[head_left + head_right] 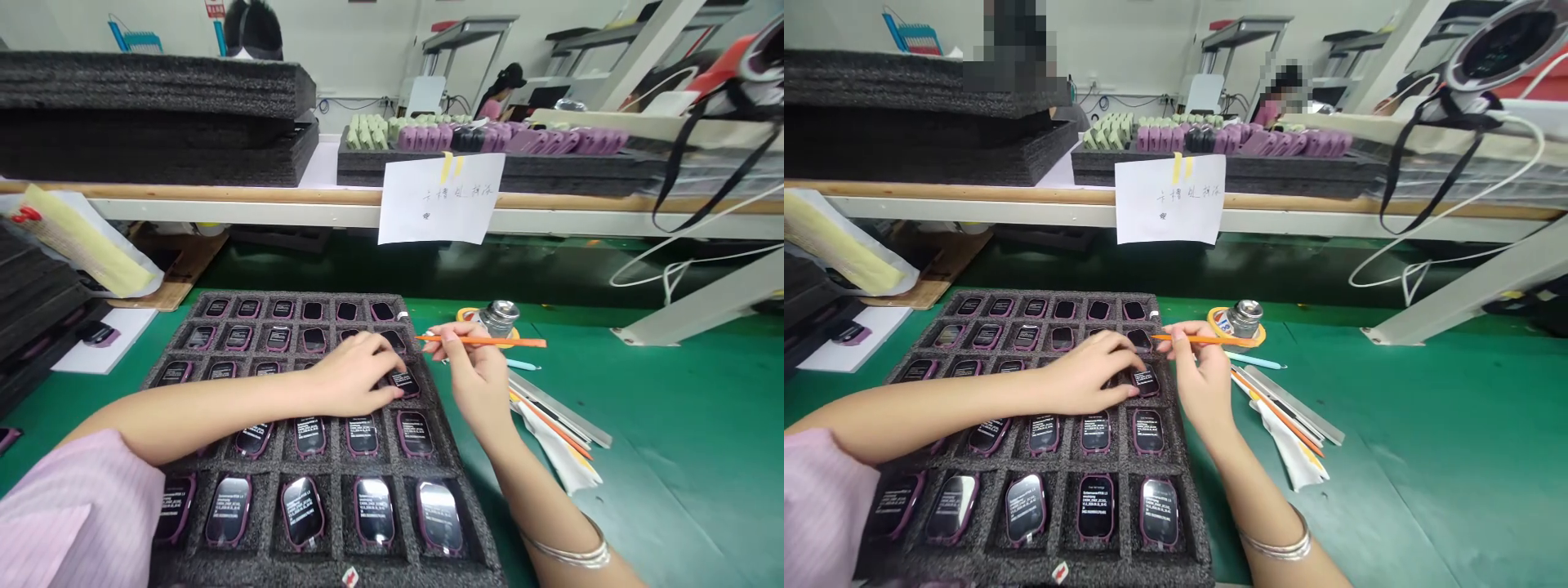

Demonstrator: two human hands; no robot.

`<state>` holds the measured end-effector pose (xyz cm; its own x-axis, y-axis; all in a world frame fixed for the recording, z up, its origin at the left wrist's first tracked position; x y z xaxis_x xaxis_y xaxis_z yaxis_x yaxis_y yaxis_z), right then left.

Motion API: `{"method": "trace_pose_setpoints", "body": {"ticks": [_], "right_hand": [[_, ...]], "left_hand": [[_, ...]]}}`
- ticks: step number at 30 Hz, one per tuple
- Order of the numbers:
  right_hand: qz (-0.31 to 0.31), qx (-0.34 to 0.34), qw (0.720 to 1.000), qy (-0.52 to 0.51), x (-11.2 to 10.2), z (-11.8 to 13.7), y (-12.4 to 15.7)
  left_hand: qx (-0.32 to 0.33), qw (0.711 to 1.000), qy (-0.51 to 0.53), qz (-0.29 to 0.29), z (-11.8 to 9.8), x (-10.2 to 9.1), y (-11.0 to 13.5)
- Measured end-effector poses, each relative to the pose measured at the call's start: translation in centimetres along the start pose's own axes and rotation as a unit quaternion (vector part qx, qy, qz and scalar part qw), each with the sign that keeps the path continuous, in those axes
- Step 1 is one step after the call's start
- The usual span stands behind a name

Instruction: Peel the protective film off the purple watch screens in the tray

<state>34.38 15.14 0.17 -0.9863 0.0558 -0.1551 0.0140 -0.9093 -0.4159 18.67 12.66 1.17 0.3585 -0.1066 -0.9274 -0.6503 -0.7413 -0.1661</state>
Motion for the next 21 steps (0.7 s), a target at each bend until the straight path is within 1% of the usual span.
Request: {"method": "trace_pose_setpoints", "body": {"ticks": [3,5,8,11,14,18,21], "right_hand": [[-0.011,0.012,1.0,-0.005,-0.8,-1.6,-0.1],[-0.008,0.021,1.0,-0.012,-0.8,-2.5,0.0],[-0.004,0.028,0.999,-0.028,-0.6,-3.0,0.0],[0.002,0.032,0.998,-0.058,-0.2,-2.8,0.3],[0.012,0.038,0.994,-0.102,0.4,-2.6,0.7],[0.038,0.061,0.984,-0.163,1.3,-3.0,1.3],[0.05,0.078,0.978,-0.187,1.5,-3.5,1.8]], "left_hand": [[0.013,1.0,-0.022,-0.012,-0.9,2.4,-1.1],[0.009,0.999,-0.036,-0.032,-0.9,3.1,-1.3],[0.015,0.997,-0.048,-0.056,-0.8,2.8,-1.0],[0.033,0.996,-0.054,-0.07,-1.0,1.9,-0.3],[0.035,0.994,-0.057,-0.083,-1.1,1.3,0.3],[0.038,0.995,-0.038,-0.089,-0.9,1.3,0.6],[0.035,0.996,-0.01,-0.087,-0.6,1.5,0.7]]}}
Point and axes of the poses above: each hand's wrist, its own y-axis away from the middle knuckle, its own x-axis out of the palm, z = x × y, the point moved 6 cm from there along -y, towards the middle knuckle, and after that the axes turned 3 degrees about -y, right-handed, at the moved point
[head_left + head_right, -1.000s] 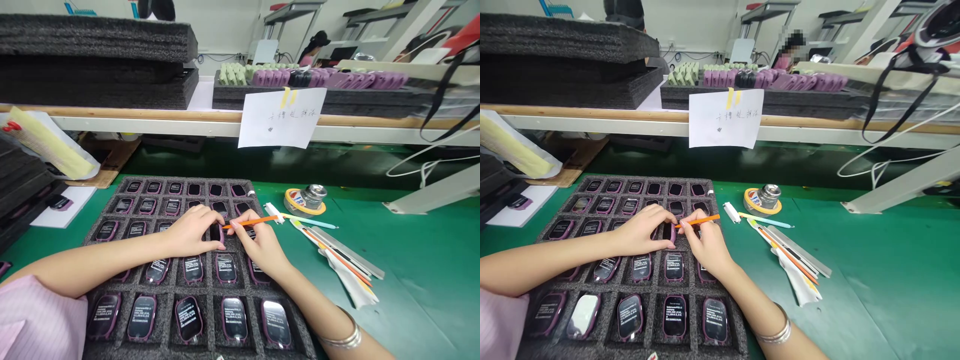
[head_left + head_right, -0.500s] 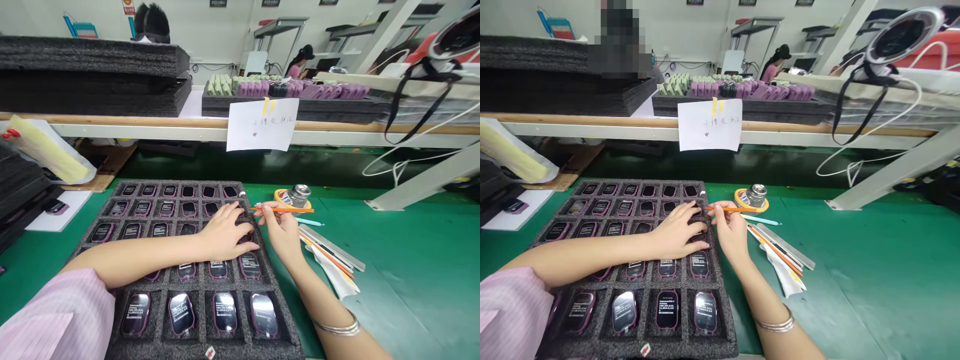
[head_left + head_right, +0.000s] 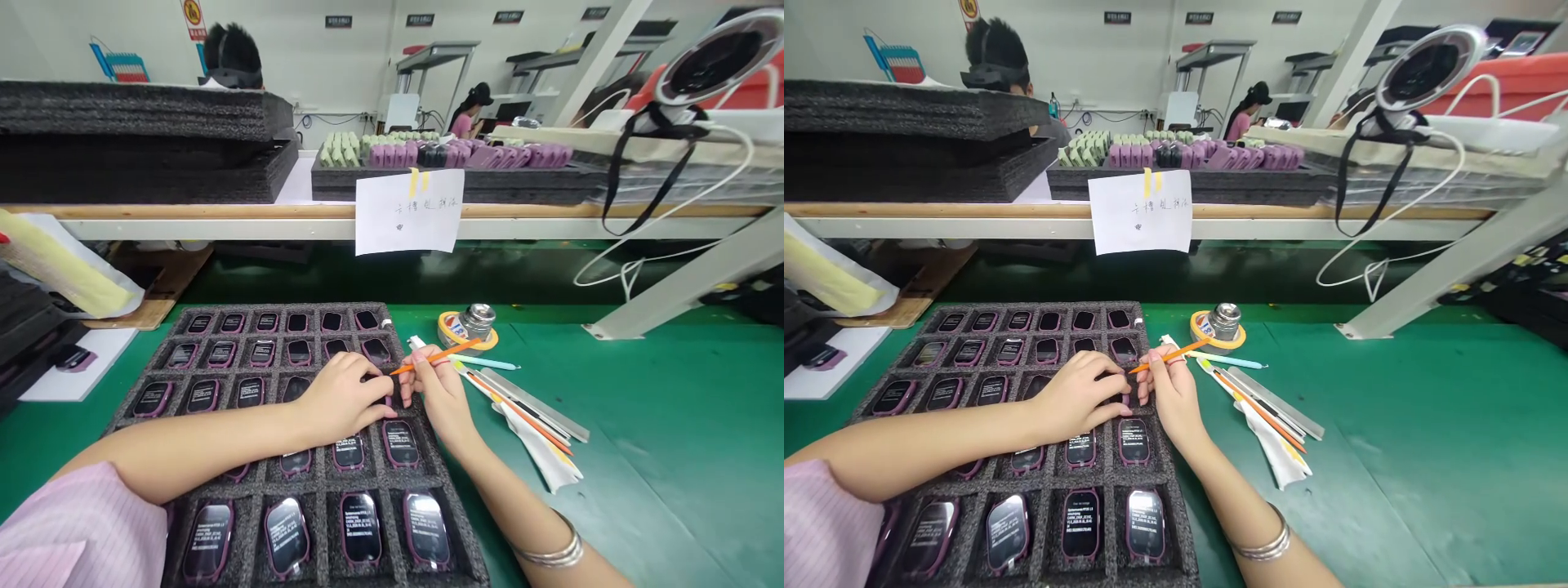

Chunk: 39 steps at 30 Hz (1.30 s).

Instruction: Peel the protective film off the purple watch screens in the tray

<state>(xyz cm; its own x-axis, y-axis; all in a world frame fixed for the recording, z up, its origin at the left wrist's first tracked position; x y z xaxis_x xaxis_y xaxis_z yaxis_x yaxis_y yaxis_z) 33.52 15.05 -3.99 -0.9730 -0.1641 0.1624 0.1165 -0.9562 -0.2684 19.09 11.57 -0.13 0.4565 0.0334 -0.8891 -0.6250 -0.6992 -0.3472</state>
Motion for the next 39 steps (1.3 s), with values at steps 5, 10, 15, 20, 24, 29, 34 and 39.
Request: {"method": "trace_pose_setpoints", "body": {"ticks": [5,10,15,20,24,29,34,39], "right_hand": [[-0.003,0.005,1.0,0.013,-0.2,-0.7,0.7],[0.005,-0.004,0.998,0.066,0.1,-0.6,1.0],[0.013,-0.019,0.993,0.116,0.3,0.1,1.0],[0.018,-0.029,0.989,0.146,0.5,0.7,1.0],[0.014,-0.035,0.987,0.154,0.7,0.9,1.1],[-0.013,-0.032,0.989,0.142,0.4,0.5,1.3],[-0.066,-0.039,0.993,0.086,0.2,-0.5,0.8],[-0.083,-0.052,0.994,0.039,0.9,-1.5,-1.3]], "left_hand": [[-0.054,0.995,0.08,-0.009,1.3,0.2,-0.1],[-0.1,0.986,0.134,-0.015,2.0,0.4,-0.3],[-0.111,0.983,0.149,-0.001,1.8,0.3,-0.4],[-0.115,0.983,0.141,0.006,1.7,0.3,-0.4],[-0.104,0.987,0.122,0.008,1.5,0.2,-0.2],[-0.058,0.994,0.093,0.006,0.9,-0.1,-0.1],[0.009,0.997,0.07,-0.021,1.3,-0.3,-0.9],[0.078,0.996,0.043,-0.025,3.7,-1.0,-2.4]]}}
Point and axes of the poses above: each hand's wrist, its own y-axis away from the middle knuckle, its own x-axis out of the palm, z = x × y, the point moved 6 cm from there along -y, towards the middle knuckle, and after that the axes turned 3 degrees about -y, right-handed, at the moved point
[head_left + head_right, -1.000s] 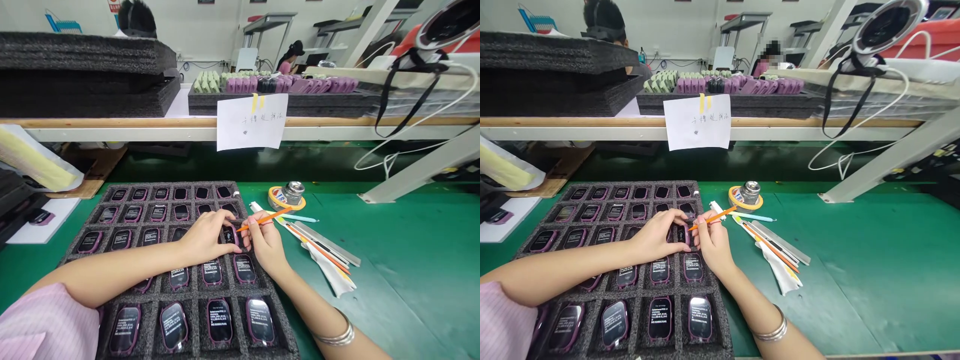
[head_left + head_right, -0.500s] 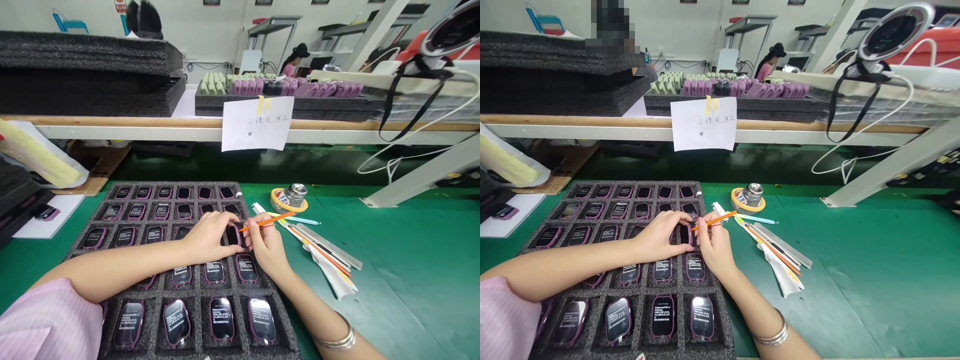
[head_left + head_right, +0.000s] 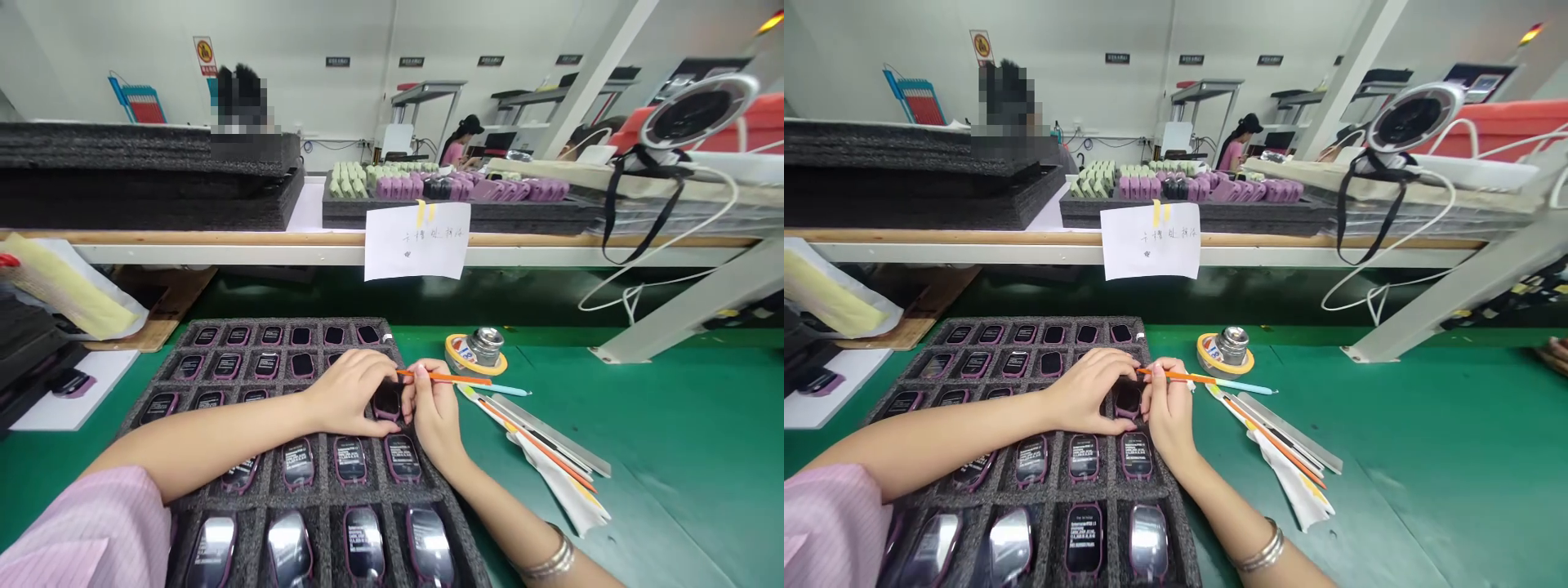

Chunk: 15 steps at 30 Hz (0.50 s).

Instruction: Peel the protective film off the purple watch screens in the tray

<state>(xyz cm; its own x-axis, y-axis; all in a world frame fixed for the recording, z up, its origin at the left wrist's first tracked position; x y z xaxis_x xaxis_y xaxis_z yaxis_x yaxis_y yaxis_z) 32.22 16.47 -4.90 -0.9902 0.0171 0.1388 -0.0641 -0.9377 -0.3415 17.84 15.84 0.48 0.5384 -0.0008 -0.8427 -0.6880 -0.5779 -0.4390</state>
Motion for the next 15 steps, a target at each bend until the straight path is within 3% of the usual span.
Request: {"method": "trace_pose_setpoints", "body": {"ticks": [3,7,11,15], "right_hand": [[-0.015,0.0,0.999,-0.033,0.1,-0.2,-1.0],[-0.037,-0.007,0.997,-0.063,-0.9,0.7,-1.3],[-0.039,-0.008,0.997,-0.07,-2.0,2.2,-0.5],[-0.011,-0.003,0.998,-0.054,-2.3,3.5,1.2]], "left_hand": [[0.054,0.998,-0.013,0.037,0.1,-0.4,-0.4],[0.117,0.986,-0.024,0.118,-3.0,0.9,-0.3],[0.053,0.989,-0.063,0.126,-5.7,2.4,0.0],[-0.023,0.991,-0.066,0.114,-6.4,1.7,1.1]]}}
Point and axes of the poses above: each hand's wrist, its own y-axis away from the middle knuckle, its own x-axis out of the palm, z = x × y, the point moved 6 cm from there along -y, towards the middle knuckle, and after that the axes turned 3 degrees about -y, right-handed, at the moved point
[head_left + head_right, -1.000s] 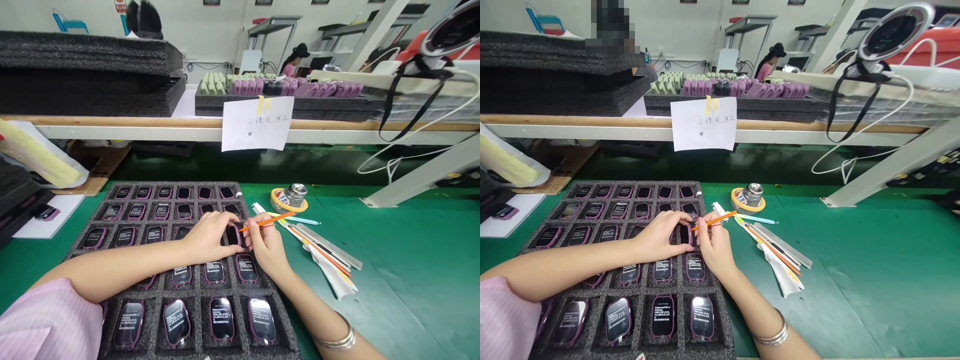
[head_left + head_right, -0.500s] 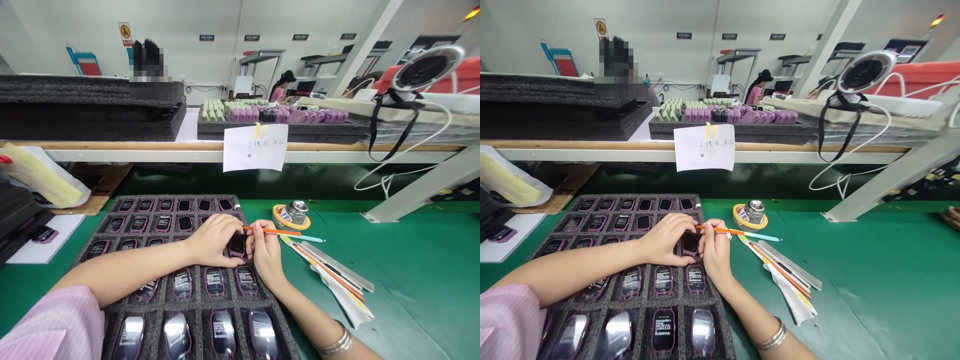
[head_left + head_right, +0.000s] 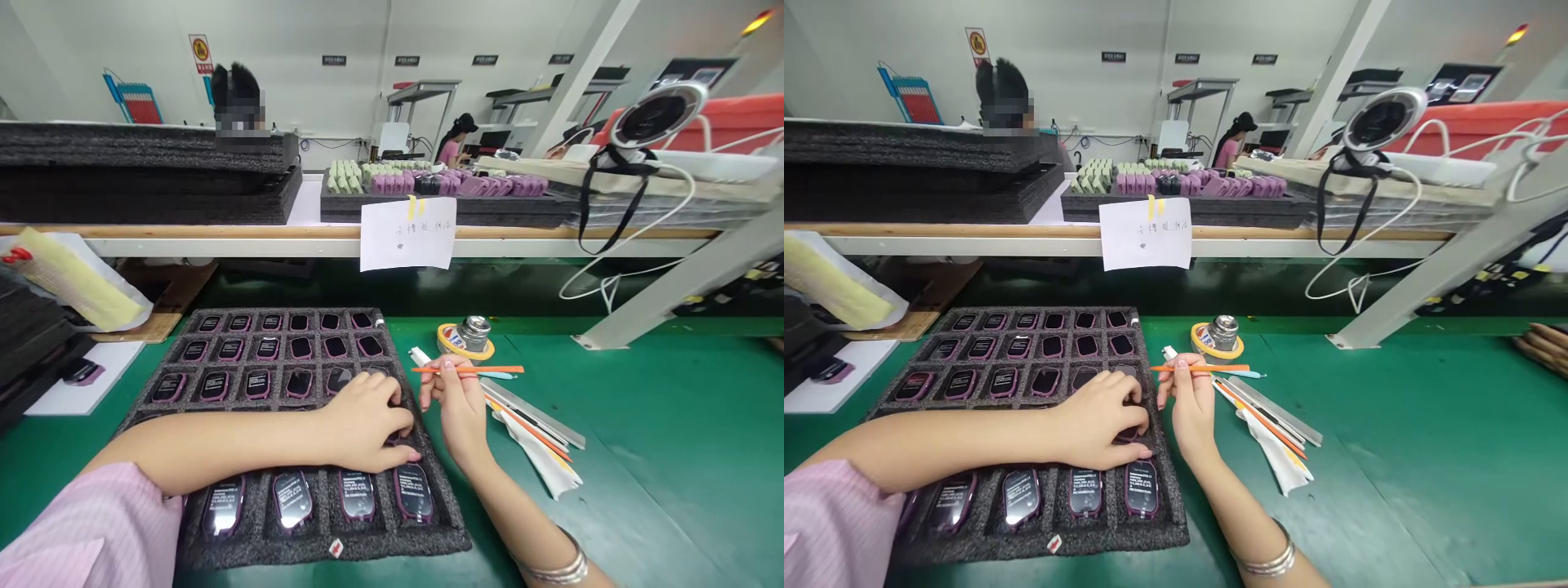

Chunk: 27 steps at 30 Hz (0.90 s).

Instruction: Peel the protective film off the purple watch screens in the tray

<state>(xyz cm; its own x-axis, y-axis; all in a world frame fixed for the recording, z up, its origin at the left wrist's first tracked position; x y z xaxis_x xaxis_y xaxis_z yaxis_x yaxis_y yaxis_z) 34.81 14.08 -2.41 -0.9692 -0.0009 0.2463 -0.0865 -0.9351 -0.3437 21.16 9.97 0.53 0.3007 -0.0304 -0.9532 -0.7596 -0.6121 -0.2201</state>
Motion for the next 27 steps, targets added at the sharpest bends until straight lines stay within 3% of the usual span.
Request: {"method": "trace_pose_setpoints", "body": {"ticks": [7,19,27], "right_hand": [[0.064,0.026,0.997,0.039,1.2,0.3,3.2],[0.06,0.068,0.994,0.069,1.5,-0.5,3.2],[0.099,0.063,0.986,0.115,1.8,-0.7,3.2]], "left_hand": [[-0.054,0.994,0.081,-0.043,1.1,-1.1,3.2],[-0.04,0.992,0.104,-0.067,1.9,-0.7,2.9],[-0.103,0.985,0.109,-0.081,2.6,-0.4,2.7]]}}
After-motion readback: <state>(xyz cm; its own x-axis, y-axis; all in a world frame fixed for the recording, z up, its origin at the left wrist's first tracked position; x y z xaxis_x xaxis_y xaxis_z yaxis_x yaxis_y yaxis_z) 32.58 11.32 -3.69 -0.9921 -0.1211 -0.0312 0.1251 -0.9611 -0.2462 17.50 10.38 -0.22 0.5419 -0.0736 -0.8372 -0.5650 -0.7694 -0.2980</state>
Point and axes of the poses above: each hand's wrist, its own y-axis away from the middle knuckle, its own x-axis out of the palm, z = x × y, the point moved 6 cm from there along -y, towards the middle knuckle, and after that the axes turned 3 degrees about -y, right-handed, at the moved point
